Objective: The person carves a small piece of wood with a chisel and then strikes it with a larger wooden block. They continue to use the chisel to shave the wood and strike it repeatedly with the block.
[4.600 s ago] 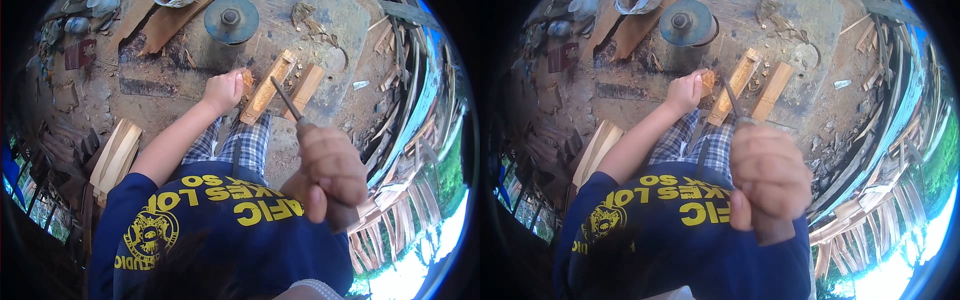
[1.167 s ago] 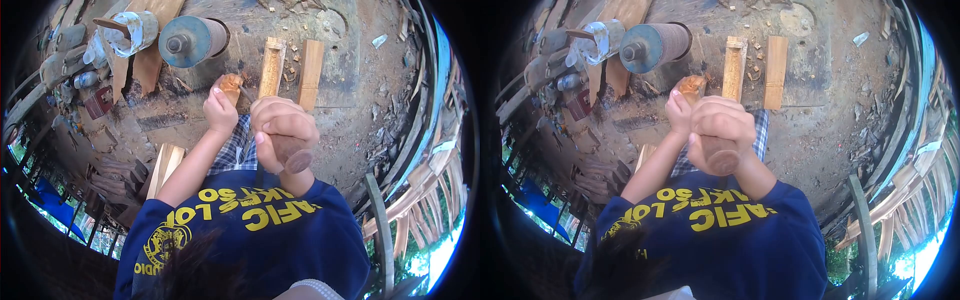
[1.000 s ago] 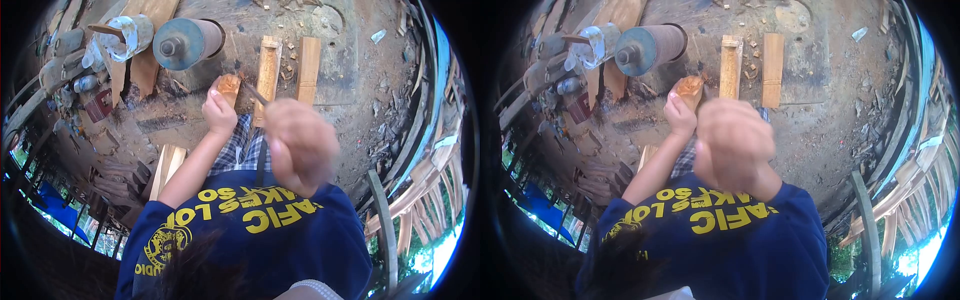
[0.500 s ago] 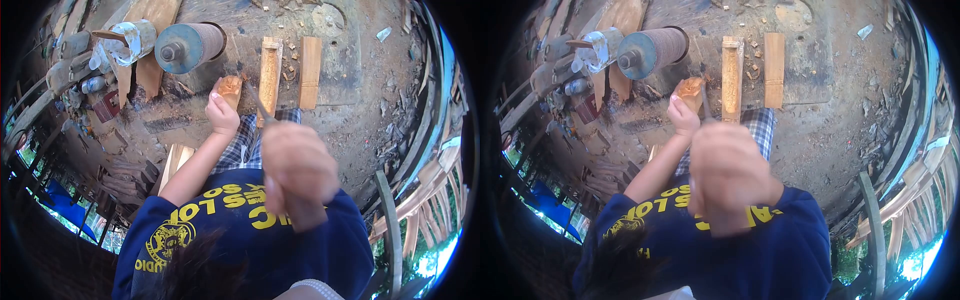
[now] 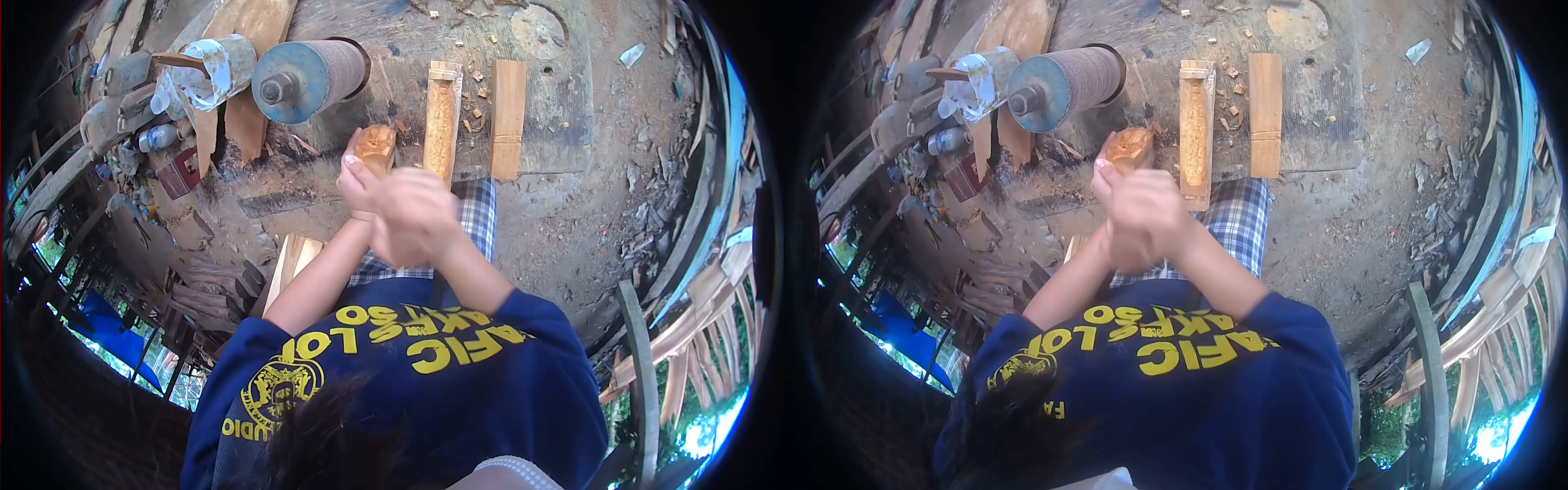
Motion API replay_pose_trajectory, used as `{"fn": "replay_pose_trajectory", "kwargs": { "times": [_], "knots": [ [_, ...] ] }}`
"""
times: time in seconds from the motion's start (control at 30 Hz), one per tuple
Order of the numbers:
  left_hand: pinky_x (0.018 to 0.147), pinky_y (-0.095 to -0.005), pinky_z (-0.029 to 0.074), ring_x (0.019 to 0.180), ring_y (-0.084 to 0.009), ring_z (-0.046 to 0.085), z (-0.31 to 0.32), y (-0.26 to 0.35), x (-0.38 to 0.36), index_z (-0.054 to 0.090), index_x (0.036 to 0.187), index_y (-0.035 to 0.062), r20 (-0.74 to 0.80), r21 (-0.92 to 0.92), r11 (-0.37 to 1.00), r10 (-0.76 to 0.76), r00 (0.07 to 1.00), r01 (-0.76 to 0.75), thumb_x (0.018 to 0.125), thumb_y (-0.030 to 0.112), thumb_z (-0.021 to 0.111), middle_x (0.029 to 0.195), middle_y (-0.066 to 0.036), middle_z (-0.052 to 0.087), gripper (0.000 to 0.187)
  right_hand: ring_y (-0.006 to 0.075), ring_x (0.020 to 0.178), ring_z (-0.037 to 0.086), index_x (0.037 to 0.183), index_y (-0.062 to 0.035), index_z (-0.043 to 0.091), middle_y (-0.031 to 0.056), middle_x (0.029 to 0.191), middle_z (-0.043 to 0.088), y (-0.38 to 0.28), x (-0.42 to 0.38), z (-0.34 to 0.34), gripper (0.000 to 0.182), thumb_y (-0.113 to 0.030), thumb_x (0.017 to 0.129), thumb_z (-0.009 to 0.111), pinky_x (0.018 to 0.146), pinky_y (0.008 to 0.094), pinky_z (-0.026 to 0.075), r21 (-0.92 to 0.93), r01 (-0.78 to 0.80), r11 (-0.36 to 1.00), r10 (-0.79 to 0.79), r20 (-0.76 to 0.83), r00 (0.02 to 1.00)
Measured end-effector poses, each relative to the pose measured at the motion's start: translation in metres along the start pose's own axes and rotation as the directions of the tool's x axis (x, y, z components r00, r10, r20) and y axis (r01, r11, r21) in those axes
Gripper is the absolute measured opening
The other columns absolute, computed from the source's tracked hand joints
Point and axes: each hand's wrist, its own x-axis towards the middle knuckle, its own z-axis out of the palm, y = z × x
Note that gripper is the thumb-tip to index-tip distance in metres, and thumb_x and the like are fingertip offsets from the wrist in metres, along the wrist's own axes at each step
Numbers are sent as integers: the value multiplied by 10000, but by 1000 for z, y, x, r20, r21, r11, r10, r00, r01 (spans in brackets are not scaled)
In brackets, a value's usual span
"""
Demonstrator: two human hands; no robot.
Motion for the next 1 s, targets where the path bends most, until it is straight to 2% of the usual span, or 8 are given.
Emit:
{"fn": "replay_pose_trajectory", "kwargs": {
  "times": [0.03,0.1,0.17,0.23,0.3,0.5,0.9,1.0],
  "knots": [
    [862,-389,523,1006,-329,675,2,-4,0,572,1278,-22,8,-33,999,-3,1000,3,1031,290,242,1109,-238,674,518,272,605,614,673,-43,485,74,643,583,8,-5,4,119,5,627,585,660,396,547,-2,-2,1000,2,-4,1000],
    [856,-389,527,1005,-327,677,6,-15,4,571,1282,-19,8,-93,996,-5,1000,5,1034,302,238,1112,-238,673,525,291,609,623,699,-49,501,80,667,594,23,-10,12,142,19,621,599,671,391,547,244,129,961,-124,-38,992],
    [849,-388,531,1004,-325,678,-3,-27,-4,570,1285,-16,19,-128,991,-33,999,35,1037,313,235,1115,-238,672,531,286,600,617,729,-44,507,83,674,590,0,-6,-5,156,31,626,598,652,396,547,233,137,963,-114,-110,987],
    [867,-384,523,1021,-327,671,-6,-11,-3,563,1286,-27,12,-45,999,-1,1000,2,1036,308,230,1125,-240,667,535,280,591,611,759,-39,514,85,681,585,-14,7,-27,173,44,631,597,634,400,547,199,151,968,-117,-174,978],
    [906,-378,500,1063,-334,654,-7,2,-4,545,1291,-54,28,-7,1000,-10,1000,11,1033,289,224,1154,-245,652,537,262,554,586,808,-24,512,90,684,572,-21,14,-39,193,64,652,583,580,401,538,406,226,886,-178,-152,972],
    [891,-389,503,1044,-352,657,-8,9,5,550,1286,-55,73,60,997,-52,996,47,1029,269,222,1144,-256,651,528,237,518,556,811,-19,496,83,664,558,-3,16,-26,159,52,685,562,546,391,528,401,265,877,-226,-142,964],
    [858,-398,518,1025,-358,667,-11,5,8,547,1285,-64,89,116,993,-16,996,5,1029,269,226,1138,-267,649,528,226,492,535,788,-24,488,78,622,548,-9,28,-33,164,48,676,583,521,390,501,483,166,860,-119,-126,985],
    [855,-396,520,1029,-357,667,-4,-3,8,534,1294,-70,77,-26,999,-43,996,45,1029,266,231,1136,-265,651,524,225,490,533,795,-34,485,71,618,541,-8,30,-27,175,48,675,581,512,384,498,475,157,866,-133,-84,988]
  ]
}}
